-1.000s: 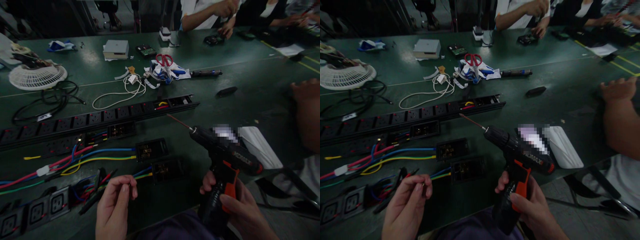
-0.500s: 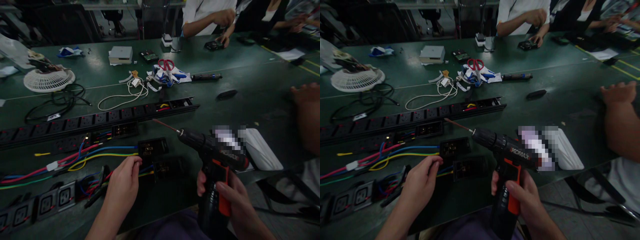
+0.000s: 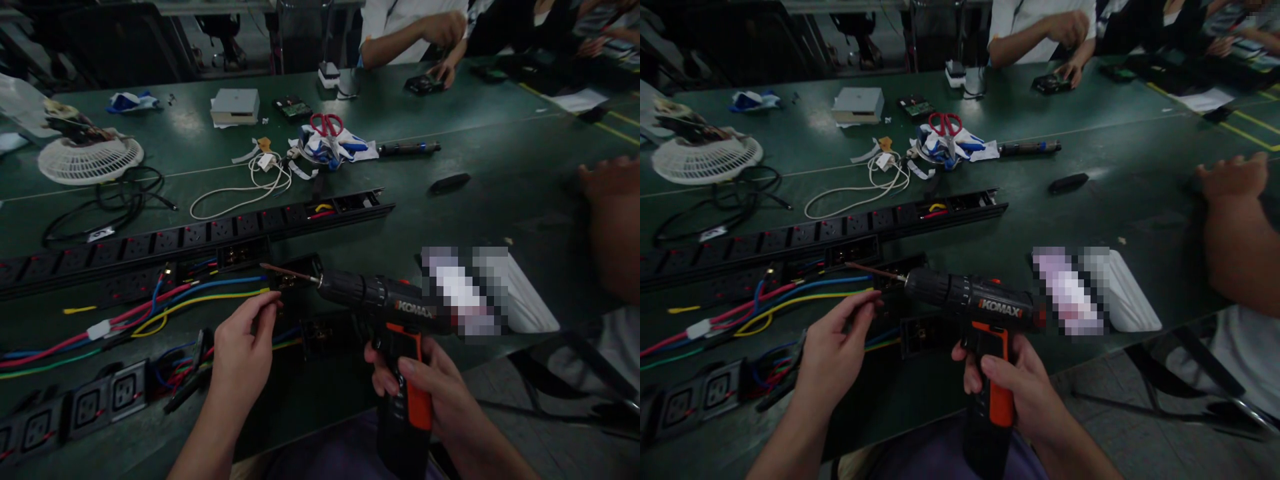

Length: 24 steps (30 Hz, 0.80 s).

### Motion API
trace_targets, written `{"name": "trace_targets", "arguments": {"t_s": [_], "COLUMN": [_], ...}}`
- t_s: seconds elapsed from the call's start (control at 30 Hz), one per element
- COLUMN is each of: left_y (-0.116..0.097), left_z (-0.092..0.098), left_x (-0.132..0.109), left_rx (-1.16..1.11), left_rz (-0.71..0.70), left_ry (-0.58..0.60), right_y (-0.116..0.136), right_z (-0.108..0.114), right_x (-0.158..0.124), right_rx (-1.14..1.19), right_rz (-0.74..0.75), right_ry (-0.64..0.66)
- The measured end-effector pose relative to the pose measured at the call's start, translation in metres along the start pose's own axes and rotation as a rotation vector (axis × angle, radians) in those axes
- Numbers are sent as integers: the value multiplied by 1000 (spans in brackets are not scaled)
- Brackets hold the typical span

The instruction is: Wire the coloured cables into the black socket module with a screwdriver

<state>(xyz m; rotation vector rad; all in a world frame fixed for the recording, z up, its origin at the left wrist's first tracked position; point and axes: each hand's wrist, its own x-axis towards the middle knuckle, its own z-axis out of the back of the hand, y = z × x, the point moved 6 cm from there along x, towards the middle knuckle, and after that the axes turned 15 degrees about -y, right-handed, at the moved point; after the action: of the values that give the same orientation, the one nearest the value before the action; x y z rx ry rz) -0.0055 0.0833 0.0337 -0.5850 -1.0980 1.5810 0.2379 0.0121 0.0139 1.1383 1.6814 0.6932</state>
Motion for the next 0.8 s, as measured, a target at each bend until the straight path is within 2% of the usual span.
{"name": "trace_targets", "arguments": {"t_s": [0.13,0.3,0.47,0.57,0.7,0.8], "left_y": [10,20,15,10,8,5], "left_z": [11,15,20,22,19,14], "left_x": [-11,-20,-22,-21,-22,-24], "left_rx": [-215,-470,-588,-641,-694,-715], "left_rz": [248,430,452,427,452,485], "left_ry": [-107,-244,-315,-343,-318,-262], "right_y": [-7,-14,-17,-13,-6,-9], "right_z": [6,12,6,0,3,13], "right_x": [-5,-9,-11,-15,-21,-24], "right_rx": [1,-38,-81,22,201,161], "right_rz": [-9,-21,-12,-1,-22,-69], "right_ry": [-7,-12,-2,56,82,41]}}
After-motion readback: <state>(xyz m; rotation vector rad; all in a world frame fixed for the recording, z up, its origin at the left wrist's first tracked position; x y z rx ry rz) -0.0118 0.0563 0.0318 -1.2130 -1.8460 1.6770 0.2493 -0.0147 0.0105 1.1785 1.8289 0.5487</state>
